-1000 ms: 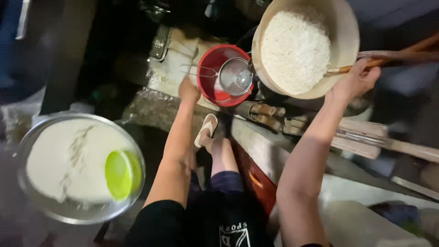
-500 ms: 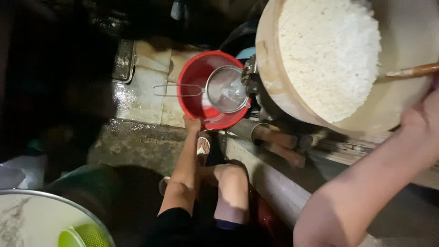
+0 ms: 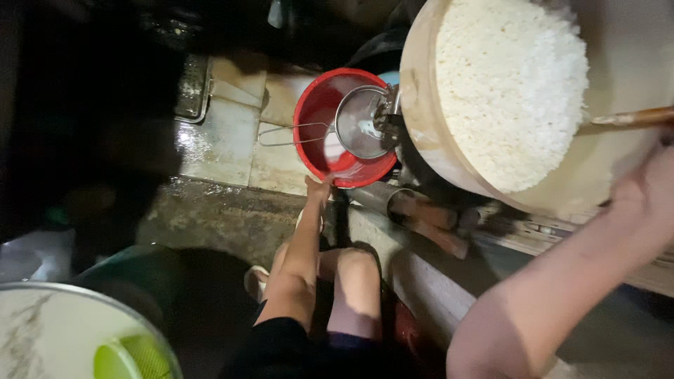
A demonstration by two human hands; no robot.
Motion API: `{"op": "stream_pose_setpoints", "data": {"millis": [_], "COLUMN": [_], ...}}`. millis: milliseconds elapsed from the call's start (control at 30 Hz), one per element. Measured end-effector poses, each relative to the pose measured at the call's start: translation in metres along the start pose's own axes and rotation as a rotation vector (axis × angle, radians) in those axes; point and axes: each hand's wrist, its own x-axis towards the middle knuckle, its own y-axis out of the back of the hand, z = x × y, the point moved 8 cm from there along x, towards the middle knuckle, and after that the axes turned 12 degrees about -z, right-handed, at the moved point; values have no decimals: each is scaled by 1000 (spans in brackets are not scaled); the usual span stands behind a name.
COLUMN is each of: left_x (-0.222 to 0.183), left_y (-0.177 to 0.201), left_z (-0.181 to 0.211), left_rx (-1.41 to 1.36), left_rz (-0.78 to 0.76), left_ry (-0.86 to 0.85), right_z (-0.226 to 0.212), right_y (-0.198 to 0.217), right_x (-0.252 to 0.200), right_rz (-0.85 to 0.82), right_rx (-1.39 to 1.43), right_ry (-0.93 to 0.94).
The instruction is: The person transfers grains from a large metal basin into a smaller green bowl by hand, and then pours the grains into a larger white container.
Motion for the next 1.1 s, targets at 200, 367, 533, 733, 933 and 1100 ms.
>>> {"op": "stream_pose_setpoints", "data": {"millis": [200, 367, 533, 733, 933, 1100], "left_x": [-41, -147, -226, -296, -350, -398], "left_y": [65, 156, 240, 218, 69, 20], "left_z": [-6, 7, 13, 145, 299, 328], "left_rx": [136, 189, 744, 327, 254, 387], "left_rz": [42, 86, 172, 181, -67, -63], "left_ry": [-110, -152, 179, -181, -712, -937], "right_z": [-38, -81, -96, -104, -133, -160], "right_y": [20, 31, 27, 12, -12, -37], "right_x": [-30, -44, -52, -71, -91, -79], "right_rz": [223, 135, 41, -311, -496, -444], "right_rx": [537, 451, 442, 551, 801, 975], "right_ry": [135, 324, 59, -142, -119, -44]}}
